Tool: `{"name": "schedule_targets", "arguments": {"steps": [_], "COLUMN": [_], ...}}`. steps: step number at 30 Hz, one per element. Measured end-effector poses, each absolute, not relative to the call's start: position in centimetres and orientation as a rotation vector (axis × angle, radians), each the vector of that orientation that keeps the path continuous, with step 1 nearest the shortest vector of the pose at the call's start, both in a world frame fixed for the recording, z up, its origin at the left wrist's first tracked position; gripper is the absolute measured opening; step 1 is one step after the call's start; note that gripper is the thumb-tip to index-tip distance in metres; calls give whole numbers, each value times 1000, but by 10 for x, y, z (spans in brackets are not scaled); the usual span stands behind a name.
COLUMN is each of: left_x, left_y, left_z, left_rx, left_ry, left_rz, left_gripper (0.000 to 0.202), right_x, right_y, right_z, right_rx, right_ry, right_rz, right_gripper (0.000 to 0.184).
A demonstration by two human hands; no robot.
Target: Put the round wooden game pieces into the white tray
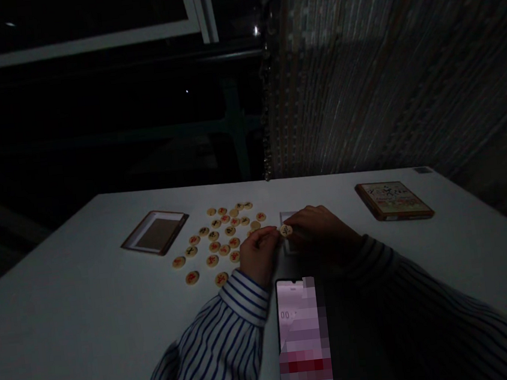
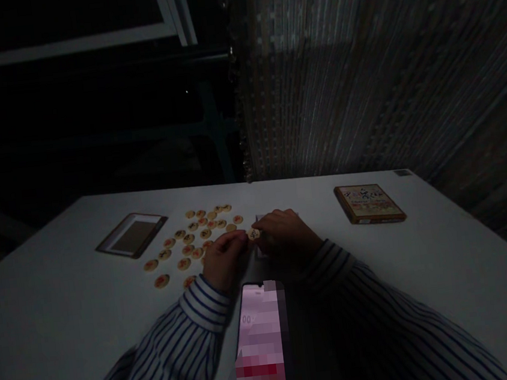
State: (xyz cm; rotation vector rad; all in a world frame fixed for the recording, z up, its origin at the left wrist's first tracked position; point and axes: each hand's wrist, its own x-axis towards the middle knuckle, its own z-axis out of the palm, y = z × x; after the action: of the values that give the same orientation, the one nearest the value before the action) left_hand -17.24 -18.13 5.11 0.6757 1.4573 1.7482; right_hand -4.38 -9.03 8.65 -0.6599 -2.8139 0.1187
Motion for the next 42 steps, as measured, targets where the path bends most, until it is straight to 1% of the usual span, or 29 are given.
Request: {"name": "schedule_targets", "arguments": {"steps": [5,11,14,18,30,42], "left_x": [-172,-171,-172,-173,-169,-169], "left_y": [-183,-182,-180,-179,-181,-182], "left_z": [49,35,27,21,30,29], "left_rx": [883,1121,1173,1225,1365,1389], "left_ry": [1616,1731,1729,1699,1855,1877], "left_rz": [1741,1620,1594,1574,1308,1296], "left_gripper": [9,16,18,20,25,24], "right_x": [-42,-41,-42,-43,-47,-48], "right_y": [-87,-80,-78,-81,-84,-87], "right_z": [87,78,74,77,73,73], "right_rx": [-708,-755,-731,-758,-789,-802], "right_ry": [-2790,-2848,-2882,-2967,-3077,-3079], "right_rz": [127,145,154,129,20,62], "right_gripper": [31,30,31,27,24,24]}}
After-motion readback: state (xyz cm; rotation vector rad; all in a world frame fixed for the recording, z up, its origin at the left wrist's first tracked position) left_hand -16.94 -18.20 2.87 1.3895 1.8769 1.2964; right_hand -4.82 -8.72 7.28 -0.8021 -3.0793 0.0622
